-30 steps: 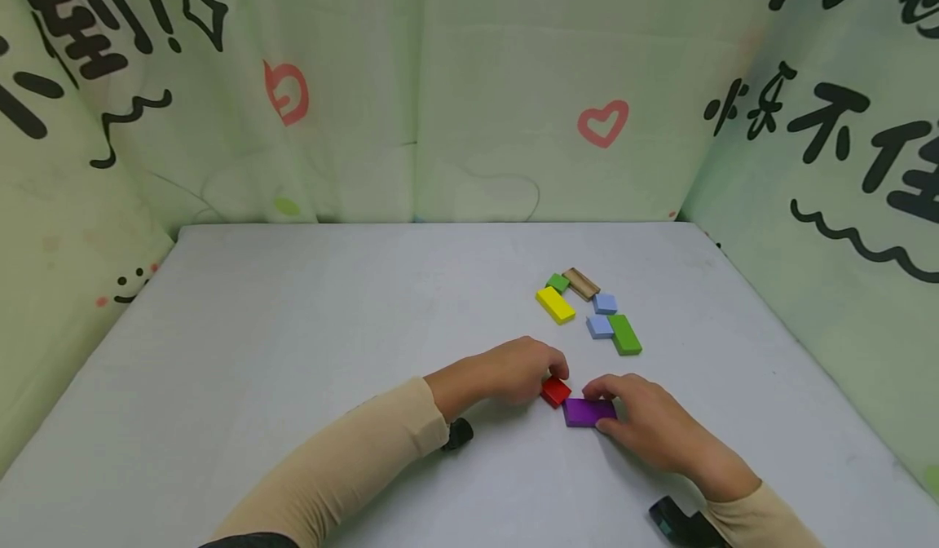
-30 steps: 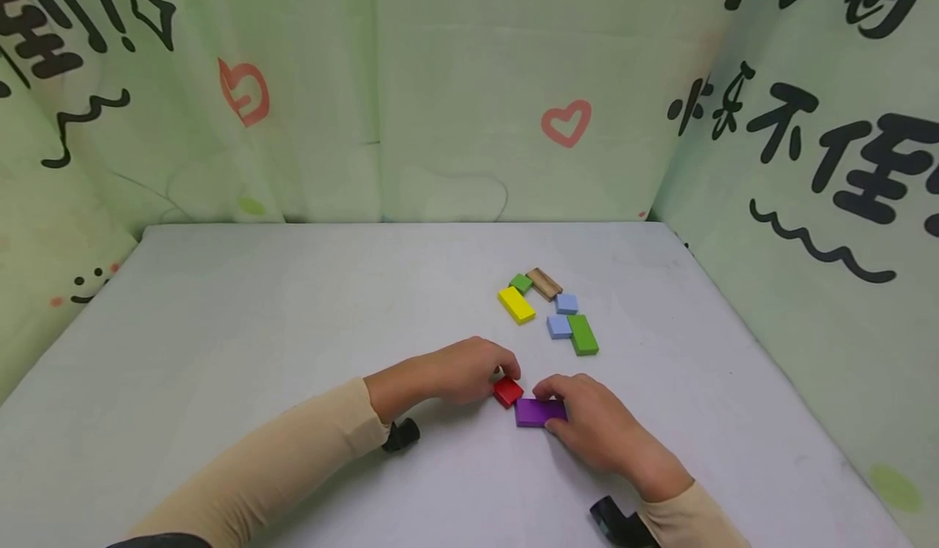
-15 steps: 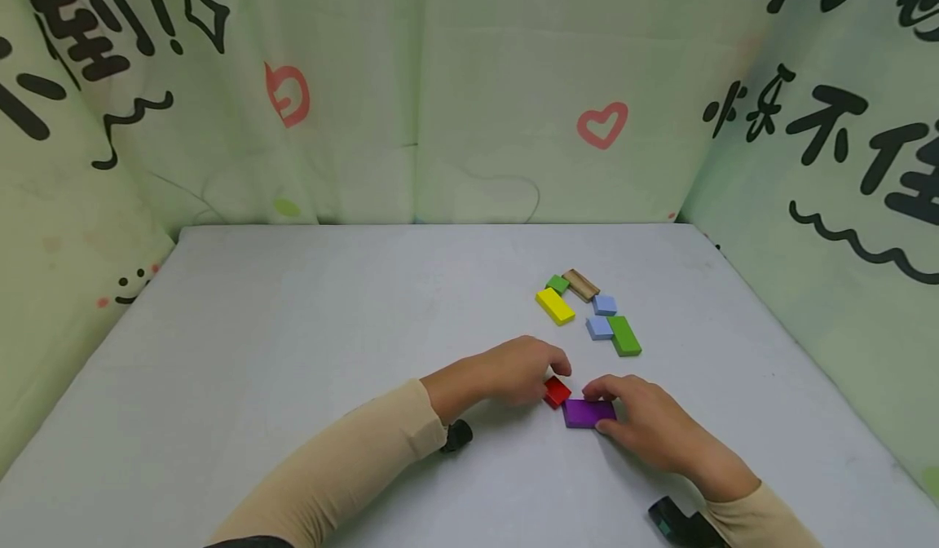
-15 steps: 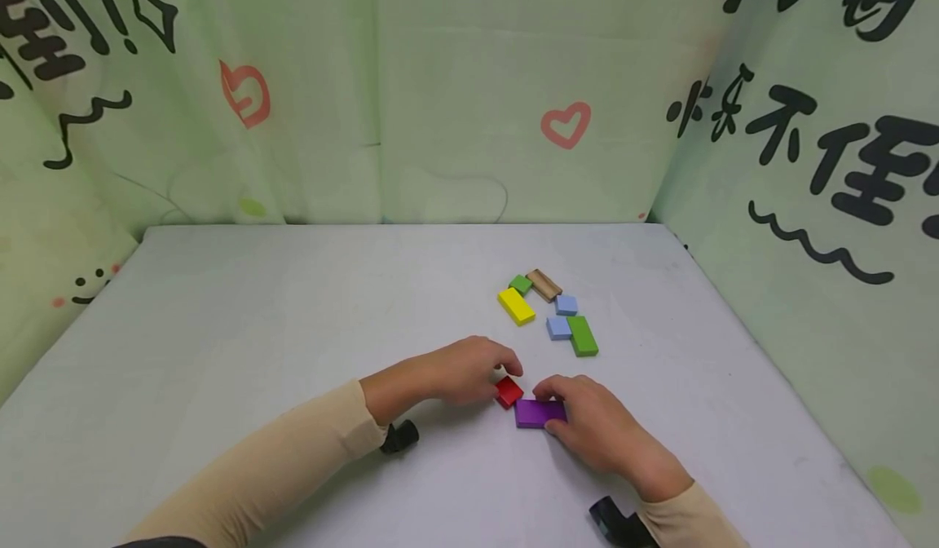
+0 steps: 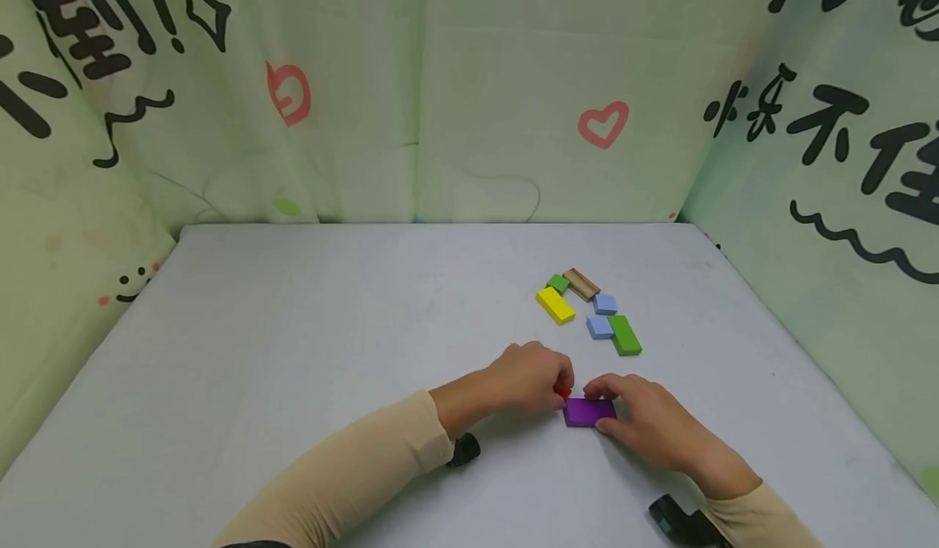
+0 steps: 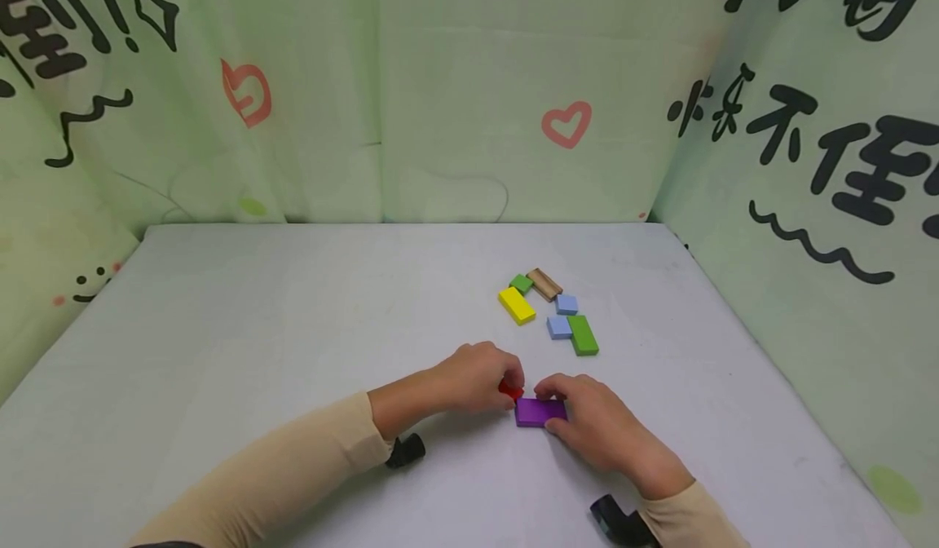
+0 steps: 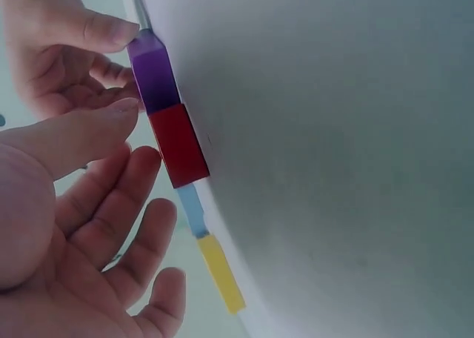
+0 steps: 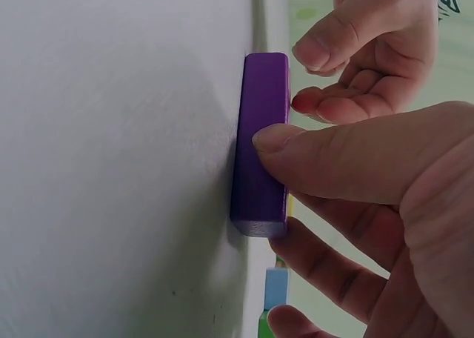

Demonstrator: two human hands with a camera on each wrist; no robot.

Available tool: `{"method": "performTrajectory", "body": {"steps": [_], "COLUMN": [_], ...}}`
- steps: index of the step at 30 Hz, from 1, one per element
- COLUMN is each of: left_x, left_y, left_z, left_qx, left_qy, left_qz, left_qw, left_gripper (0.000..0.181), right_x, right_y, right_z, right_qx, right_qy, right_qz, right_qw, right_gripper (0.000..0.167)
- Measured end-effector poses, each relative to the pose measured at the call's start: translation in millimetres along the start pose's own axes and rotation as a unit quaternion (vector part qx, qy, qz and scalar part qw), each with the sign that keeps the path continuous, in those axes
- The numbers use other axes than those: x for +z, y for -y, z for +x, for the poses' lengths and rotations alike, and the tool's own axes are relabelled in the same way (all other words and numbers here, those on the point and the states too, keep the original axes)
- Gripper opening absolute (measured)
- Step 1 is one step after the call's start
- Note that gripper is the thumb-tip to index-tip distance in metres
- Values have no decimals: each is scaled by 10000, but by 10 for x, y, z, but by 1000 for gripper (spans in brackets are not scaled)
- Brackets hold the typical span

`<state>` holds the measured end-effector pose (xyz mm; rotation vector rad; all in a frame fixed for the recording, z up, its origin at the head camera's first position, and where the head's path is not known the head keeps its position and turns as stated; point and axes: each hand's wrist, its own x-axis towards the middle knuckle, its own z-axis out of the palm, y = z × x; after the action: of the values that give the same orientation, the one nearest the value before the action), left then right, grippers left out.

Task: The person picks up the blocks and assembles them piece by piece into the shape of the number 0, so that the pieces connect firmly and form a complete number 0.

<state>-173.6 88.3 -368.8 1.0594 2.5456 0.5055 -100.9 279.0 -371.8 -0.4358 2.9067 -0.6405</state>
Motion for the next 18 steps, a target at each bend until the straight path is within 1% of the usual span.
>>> {"method": "performTrajectory", "body": {"steps": [4, 10, 14, 18], "left_x": [31, 50, 43, 50], "left_y": [-29, -70, -101, -130], "left_z": [8, 16, 10, 13], "left_qx": [-46, -53, -82, -120], "left_qy": [-125, -212, -200, -148], "left_qz": [168, 325, 289, 179], "left_qw": [9998, 9992, 9993, 9997], "left_gripper": [16, 21, 22, 24], "right_x": [-1, 3, 6, 12], "right_y": [-12, -26, -43, -63], "right_z": [8, 15, 18, 16], "right_qx": [-69, -197, -282, -271], "right_qy": [-8, -79, -83, -55], "right_qz": [1, 9, 36, 72], "right_qw": [10000, 9998, 9996, 9996], "right_gripper": [36, 35, 36, 36]}}
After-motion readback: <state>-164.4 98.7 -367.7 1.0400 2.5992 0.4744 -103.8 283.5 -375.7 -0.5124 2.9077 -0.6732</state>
